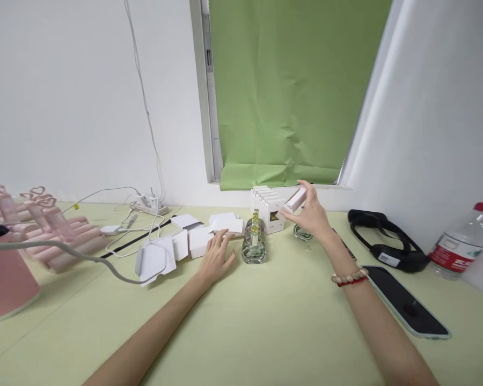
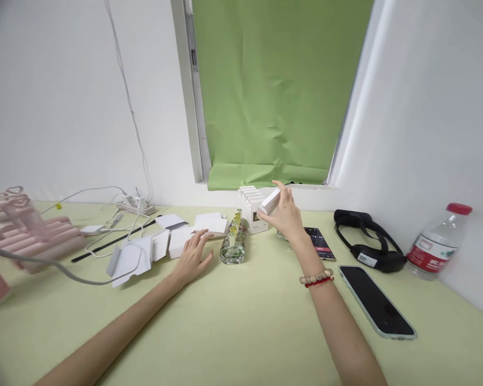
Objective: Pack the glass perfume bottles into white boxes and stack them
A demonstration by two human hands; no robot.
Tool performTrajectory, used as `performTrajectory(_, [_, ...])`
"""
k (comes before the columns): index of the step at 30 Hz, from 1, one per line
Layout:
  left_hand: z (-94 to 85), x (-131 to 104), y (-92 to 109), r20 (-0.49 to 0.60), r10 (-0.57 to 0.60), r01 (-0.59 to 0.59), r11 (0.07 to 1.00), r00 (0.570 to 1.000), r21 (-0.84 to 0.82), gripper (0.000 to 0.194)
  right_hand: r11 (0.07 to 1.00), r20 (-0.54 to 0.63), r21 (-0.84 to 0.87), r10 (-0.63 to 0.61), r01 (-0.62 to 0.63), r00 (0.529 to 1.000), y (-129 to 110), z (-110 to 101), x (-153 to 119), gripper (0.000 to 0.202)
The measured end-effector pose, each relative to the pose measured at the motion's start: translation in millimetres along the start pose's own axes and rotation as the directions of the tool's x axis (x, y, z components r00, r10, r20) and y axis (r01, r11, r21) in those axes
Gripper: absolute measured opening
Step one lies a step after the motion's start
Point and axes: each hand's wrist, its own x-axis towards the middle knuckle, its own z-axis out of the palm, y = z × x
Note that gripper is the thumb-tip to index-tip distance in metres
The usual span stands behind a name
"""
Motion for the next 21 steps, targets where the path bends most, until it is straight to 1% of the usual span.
performTrajectory(1, [-0.8, 0.1, 1.4, 0.003, 0.007, -0.007, 1.0, 1.0, -0.009, 0.039, 0.996, 0.065, -0.007, 0.085, -0.084, 0.994, 5.8, 5.8, -1.8, 0.086])
performTrajectory(2, [-1.6, 0.2, 3.2, 0.007, 0.014, -0.014, 1.0, 1.0, -0.019, 0.039, 0.986, 0.129, -0.017, 0.165, -0.164, 0.978, 11.8, 12.2, -3.8, 0.088])
performTrajectory(3, [-2.4, 0.4, 5.4, 0.014, 0.022, -0.021, 0.999, 1.0, -0.028, 0.039, 0.975, 0.185, -0.03, 0.22, -0.219, 0.958, 17.6, 19.0, -6.1, 0.089])
performTrajectory(4, [-3.0, 0.6, 7.8, 0.025, 0.031, -0.03, 0.999, 0.999, -0.039, 0.039, 0.969, 0.222, -0.039, 0.245, -0.242, 0.944, 22.8, 26.2, -8.4, 0.089])
performTrajectory(5, [-3.6, 0.8, 10.2, 0.044, 0.043, -0.041, 0.998, 0.998, -0.052, 0.038, 0.969, 0.239, -0.039, 0.245, -0.243, 0.94, 27.4, 33.6, -10.8, 0.088])
performTrajectory(7, [-4.1, 1.3, 14.4, 0.092, 0.075, -0.067, 0.994, 0.993, -0.088, 0.035, 0.97, 0.234, -0.022, 0.24, -0.241, 0.942, 34.2, 48.3, -15.3, 0.084])
performTrajectory(9, [-4.0, 1.8, 16.6, 0.132, 0.091, -0.075, 0.989, 0.987, -0.124, 0.033, 0.961, 0.181, 0.03, 0.266, -0.276, 0.947, 38.0, 61.8, -19.1, 0.081])
performTrajectory(11, [-3.4, 2.2, 16.8, 0.147, 0.079, -0.058, 0.988, 0.986, -0.144, 0.031, 0.943, 0.113, 0.1, 0.305, -0.316, 0.946, 39.7, 72.8, -21.9, 0.082])
performTrajectory(13, [-2.7, 2.6, 15.7, 0.152, 0.061, -0.038, 0.989, 0.987, -0.145, 0.03, 0.935, 0.089, 0.154, 0.308, -0.318, 0.947, 40.6, 79.4, -23.1, 0.085])
performTrajectory(15, [-2.2, 3.1, 14.4, 0.157, 0.052, -0.03, 0.99, 0.986, -0.137, 0.029, 0.938, 0.115, 0.179, 0.279, -0.296, 0.953, 41.9, 80.1, -21.9, 0.088])
performTrajectory(17, [-1.9, 3.7, 13.6, 0.162, 0.05, -0.029, 0.991, 0.985, -0.128, 0.029, 0.944, 0.13, 0.174, 0.262, -0.282, 0.956, 45.4, 74.4, -18.0, 0.089])
performTrajectory(19, [-1.7, 4.5, 13.1, 0.164, 0.054, -0.034, 0.992, 0.985, -0.124, 0.029, 0.95, 0.093, 0.11, 0.283, -0.292, 0.955, 52.4, 63.5, -12.8, 0.09])
performTrajectory(21, [-1.4, 5.2, 13.1, 0.165, 0.057, -0.037, 0.992, 0.985, -0.123, 0.029, 0.944, 0.04, -0.017, 0.329, -0.328, 0.944, 63.7, 51.0, -8.7, 0.093])
